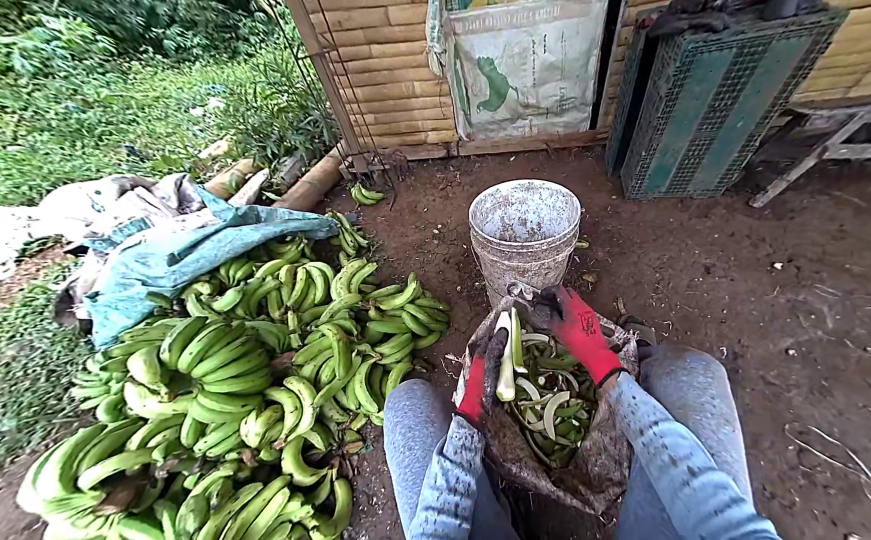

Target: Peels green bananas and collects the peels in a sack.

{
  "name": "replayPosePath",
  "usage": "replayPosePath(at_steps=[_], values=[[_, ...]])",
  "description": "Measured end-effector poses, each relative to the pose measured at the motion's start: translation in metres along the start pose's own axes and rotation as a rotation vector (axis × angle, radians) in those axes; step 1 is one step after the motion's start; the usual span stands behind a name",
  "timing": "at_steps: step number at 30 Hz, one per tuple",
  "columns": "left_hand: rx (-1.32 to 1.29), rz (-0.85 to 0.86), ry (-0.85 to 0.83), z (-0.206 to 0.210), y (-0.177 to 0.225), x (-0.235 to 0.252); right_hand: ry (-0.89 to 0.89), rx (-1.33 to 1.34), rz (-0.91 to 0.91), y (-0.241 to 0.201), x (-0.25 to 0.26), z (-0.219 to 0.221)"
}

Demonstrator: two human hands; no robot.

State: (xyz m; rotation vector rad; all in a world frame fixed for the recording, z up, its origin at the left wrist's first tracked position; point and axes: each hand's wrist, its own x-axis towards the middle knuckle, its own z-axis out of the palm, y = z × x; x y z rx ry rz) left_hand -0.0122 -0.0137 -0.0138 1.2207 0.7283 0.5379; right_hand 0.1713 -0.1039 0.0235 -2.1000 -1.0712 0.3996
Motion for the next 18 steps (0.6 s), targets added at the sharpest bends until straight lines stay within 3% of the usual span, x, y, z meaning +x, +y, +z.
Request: replayPosePath(at_steps=[2,6,8,11,15,16,18], values=[[0.083,0.101,0.155,0.004,0.003,0.004,0.054,0.142,0.005,-0.001,-0.003,-0.004],[-0.065,0.261,0.340,0.003,0.016,0.019,-0.227,0.252,-0.160,-0.011,-0.056,0.012],[-0.184,0.276,0.331,0.001,0.018,0.023,-0.282,0.104,-0.208,-0.017,-0.067,0.020],[-0.276,0.245,0.234,0.002,0.008,0.017,-0.222,-0.075,-0.165,-0.017,-0.045,0.022],[0.280,0.058,-0.090,-0.005,-0.010,0.003,-0.102,-0.064,-0.028,0.006,0.005,0.018],[0.391,0.007,-0.065,0.002,-0.008,-0.003,-0.073,-0.057,0.009,0.011,0.010,0.014],[0.267,-0.013,0.120,0.008,-0.006,0.000,-0.070,-0.027,0.027,0.008,0.005,0.009]])
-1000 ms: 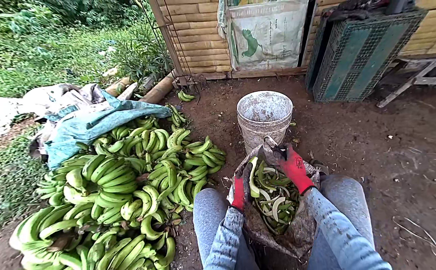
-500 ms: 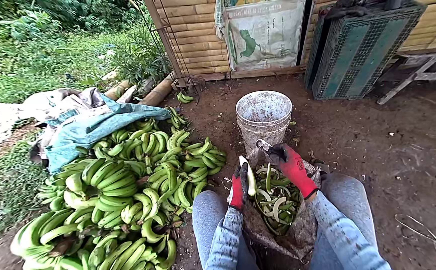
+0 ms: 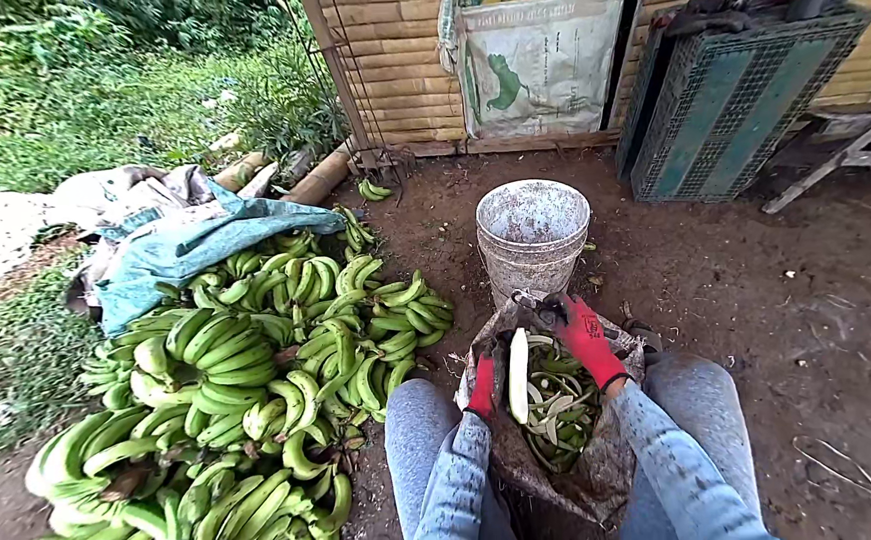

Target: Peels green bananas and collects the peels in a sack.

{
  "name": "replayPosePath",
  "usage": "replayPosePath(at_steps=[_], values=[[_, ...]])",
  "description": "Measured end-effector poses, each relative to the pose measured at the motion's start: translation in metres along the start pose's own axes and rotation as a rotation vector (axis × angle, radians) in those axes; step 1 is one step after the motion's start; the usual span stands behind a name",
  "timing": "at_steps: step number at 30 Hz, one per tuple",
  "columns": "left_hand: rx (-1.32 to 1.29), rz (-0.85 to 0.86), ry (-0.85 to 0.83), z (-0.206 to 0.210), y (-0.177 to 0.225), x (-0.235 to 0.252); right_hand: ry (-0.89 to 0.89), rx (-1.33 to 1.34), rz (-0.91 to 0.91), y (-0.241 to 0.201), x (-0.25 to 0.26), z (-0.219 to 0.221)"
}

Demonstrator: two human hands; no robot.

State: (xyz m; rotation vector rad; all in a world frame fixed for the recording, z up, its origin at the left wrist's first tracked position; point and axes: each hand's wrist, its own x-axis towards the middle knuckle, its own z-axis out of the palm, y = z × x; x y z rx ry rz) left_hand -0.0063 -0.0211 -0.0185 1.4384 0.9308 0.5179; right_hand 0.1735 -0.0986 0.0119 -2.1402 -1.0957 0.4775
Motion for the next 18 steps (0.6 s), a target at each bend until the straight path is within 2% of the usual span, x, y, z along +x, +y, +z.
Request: replayPosePath(at_steps=[4,6,7,8,10,12,14,16,18], values=[[-0.608,-0.096,0.172,0.010,0.017,0.019,-0.058,0.012,-0.067,-0.014,-0.031,0.007],[-0.758,-0.207,0.256,0.016,0.013,0.027,-0.075,0.060,-0.009,-0.017,-0.032,0.011],[-0.745,-0.242,0.279,0.021,0.005,0.032,-0.071,0.101,0.027,-0.015,-0.031,0.013],[-0.641,-0.230,0.279,0.025,-0.008,0.036,-0.060,0.154,0.058,-0.011,-0.030,0.016],[-0.206,-0.117,0.141,0.027,-0.025,0.041,-0.013,0.257,0.084,-0.005,-0.028,0.016],[0.491,-0.017,-0.158,0.025,-0.029,0.038,0.026,0.336,0.088,-0.005,-0.029,0.010],[1.130,-0.002,-0.492,0.036,-0.032,0.027,0.038,0.367,0.095,-0.005,-0.030,0.004],[1.451,0.023,-0.715,0.049,-0.063,0.024,0.043,0.388,0.098,-0.006,-0.028,0.003],[1.555,0.049,-0.760,0.052,-0.098,0.020,0.027,0.411,0.099,-0.003,-0.028,0.008]])
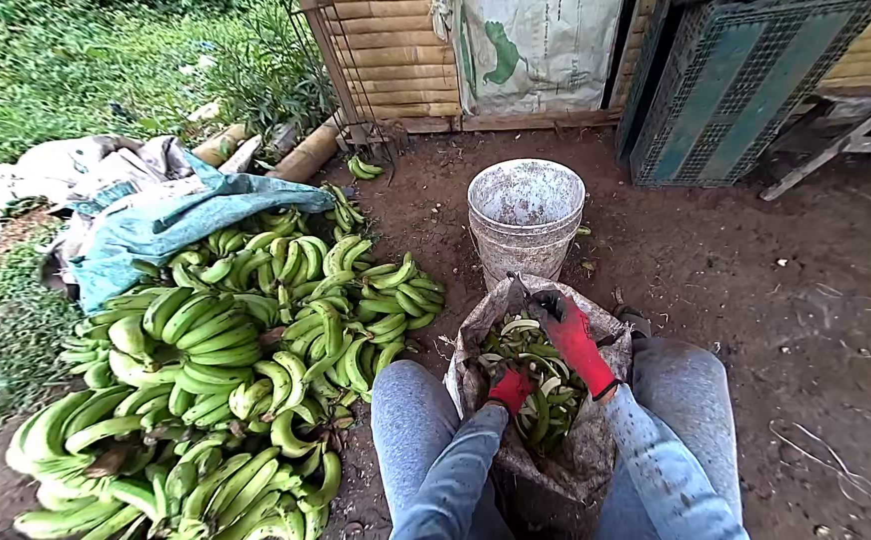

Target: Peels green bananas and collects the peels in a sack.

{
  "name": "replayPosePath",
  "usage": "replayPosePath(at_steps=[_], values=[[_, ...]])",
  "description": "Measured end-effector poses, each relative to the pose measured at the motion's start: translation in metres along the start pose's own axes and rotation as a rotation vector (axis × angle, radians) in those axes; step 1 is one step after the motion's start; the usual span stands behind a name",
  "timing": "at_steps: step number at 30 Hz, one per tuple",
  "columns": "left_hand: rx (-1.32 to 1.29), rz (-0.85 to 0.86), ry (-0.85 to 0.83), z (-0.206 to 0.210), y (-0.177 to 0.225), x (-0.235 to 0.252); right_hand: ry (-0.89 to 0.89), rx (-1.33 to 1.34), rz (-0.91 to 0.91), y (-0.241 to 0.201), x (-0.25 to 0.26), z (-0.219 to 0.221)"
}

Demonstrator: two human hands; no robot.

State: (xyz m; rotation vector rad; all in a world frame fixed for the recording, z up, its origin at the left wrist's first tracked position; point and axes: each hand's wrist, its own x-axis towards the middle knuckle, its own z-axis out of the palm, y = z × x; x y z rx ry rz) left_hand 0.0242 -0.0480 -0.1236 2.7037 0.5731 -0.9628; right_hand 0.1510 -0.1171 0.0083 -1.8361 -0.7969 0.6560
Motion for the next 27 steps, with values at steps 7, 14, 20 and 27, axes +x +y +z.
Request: replayPosePath(at_steps=[7,14,20,27], values=[[-0.958,0.024,0.517,-0.046,-0.040,-0.025,0.127,0.085,0.001,-0.002,-0.005,-0.032],[-2.245,0.611,0.778,-0.118,-0.026,-0.064,0.112,-0.092,-0.201,-0.008,-0.013,-0.022],[-2.366,0.242,1.033,-0.150,-0.039,-0.080,0.120,-0.170,-0.313,-0.012,-0.017,-0.010],[-2.562,0.350,0.920,-0.128,-0.043,-0.079,0.037,-0.423,-0.408,-0.010,-0.027,0.009]])
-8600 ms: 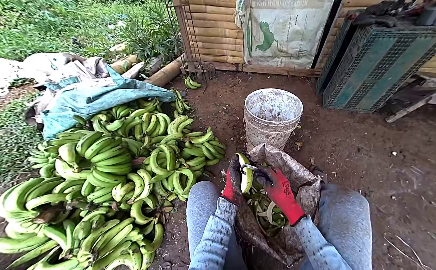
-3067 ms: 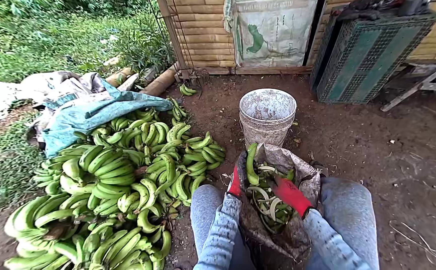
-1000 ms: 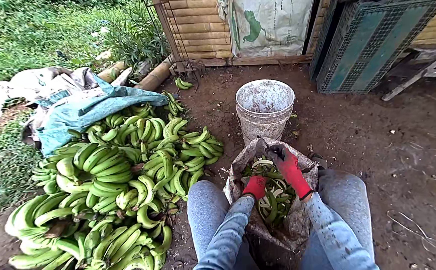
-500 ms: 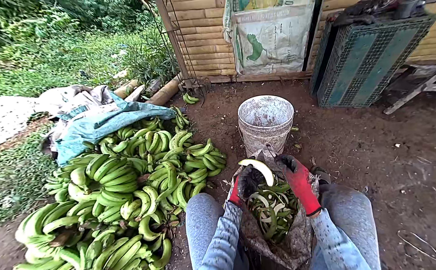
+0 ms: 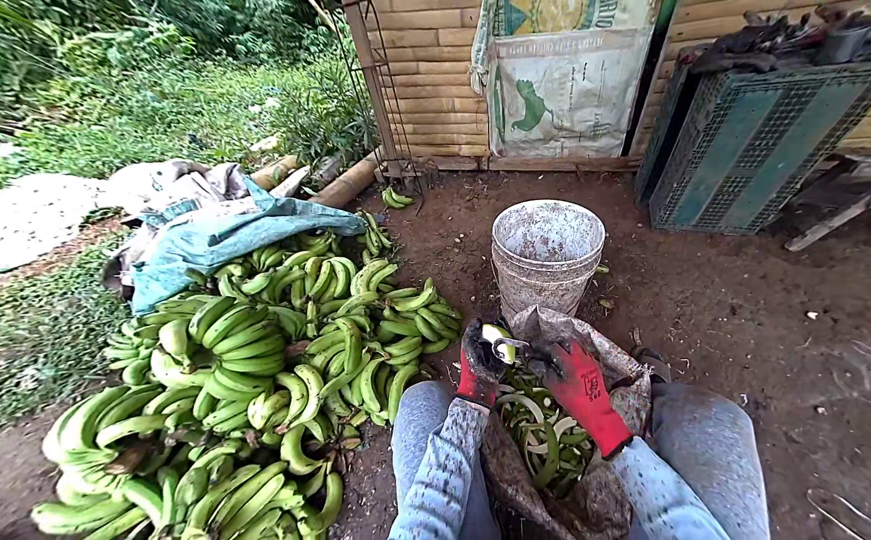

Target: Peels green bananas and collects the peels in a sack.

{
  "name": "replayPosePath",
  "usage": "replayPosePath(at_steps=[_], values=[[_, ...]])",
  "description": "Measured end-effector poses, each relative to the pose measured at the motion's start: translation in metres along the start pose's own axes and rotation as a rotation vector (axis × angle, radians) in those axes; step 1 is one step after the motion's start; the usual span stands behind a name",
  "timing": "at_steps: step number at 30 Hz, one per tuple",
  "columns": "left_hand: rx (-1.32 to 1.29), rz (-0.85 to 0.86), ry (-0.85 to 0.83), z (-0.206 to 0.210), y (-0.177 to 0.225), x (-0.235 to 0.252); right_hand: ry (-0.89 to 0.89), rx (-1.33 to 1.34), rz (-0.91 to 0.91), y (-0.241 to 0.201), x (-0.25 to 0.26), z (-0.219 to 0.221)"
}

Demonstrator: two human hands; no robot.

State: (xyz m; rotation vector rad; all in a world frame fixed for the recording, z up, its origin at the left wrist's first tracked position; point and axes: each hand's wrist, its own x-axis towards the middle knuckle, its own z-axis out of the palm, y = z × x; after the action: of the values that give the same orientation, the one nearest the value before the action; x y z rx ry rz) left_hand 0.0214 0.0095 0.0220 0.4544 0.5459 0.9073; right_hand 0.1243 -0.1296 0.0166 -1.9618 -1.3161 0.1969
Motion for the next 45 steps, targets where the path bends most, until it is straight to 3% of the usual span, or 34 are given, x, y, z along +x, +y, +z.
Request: replayPosePath(at_steps=[3,5,8,14,20,23,25,27,29,31,34,38,41,43,45], values=[[0.034,0.012,-0.105,-0.006,-0.008,-0.004,-0.082,0.019,0.090,0.002,0.010,0.000],[0.138,0.051,-0.042,-0.004,-0.009,-0.004,-0.105,0.054,0.095,0.000,0.009,0.000],[0.384,0.097,0.067,-0.004,-0.009,-0.009,-0.119,0.005,0.066,-0.003,0.005,0.004],[1.081,0.288,0.067,0.003,-0.011,-0.028,-0.169,-0.050,0.124,0.009,0.028,0.009],[1.768,0.125,-0.257,-0.004,-0.016,-0.048,-0.145,0.061,0.301,0.037,0.044,0.004],[1.790,0.169,-0.271,-0.011,-0.013,-0.035,-0.036,0.212,0.235,0.041,0.036,-0.005],[1.900,0.133,-0.296,-0.005,-0.002,-0.037,-0.151,0.131,0.202,0.034,0.031,-0.015],[2.030,0.099,-0.359,0.002,0.005,-0.045,-0.329,-0.023,0.284,0.031,0.030,-0.021],[1.742,0.236,-0.313,-0.007,-0.003,-0.045,-0.433,-0.163,0.407,0.034,0.029,-0.022],[1.144,0.274,-0.184,-0.015,-0.011,-0.031,-0.349,-0.106,0.412,0.031,0.025,-0.018],[0.411,0.016,-0.133,-0.014,0.000,-0.016,-0.175,0.080,0.196,0.021,0.013,-0.013],[-0.114,-0.269,-0.207,-0.024,0.011,-0.005,-0.223,0.242,-0.161,0.016,0.000,-0.012],[-0.104,-0.282,-0.222,-0.023,0.008,-0.006,-0.236,0.096,-0.234,0.016,0.001,-0.013],[0.200,-0.087,-0.162,-0.015,0.001,-0.014,-0.176,0.006,-0.211,0.011,0.004,-0.007],[0.449,0.062,-0.208,-0.019,-0.009,-0.022,-0.148,-0.023,-0.051,0.005,0.011,0.002]])
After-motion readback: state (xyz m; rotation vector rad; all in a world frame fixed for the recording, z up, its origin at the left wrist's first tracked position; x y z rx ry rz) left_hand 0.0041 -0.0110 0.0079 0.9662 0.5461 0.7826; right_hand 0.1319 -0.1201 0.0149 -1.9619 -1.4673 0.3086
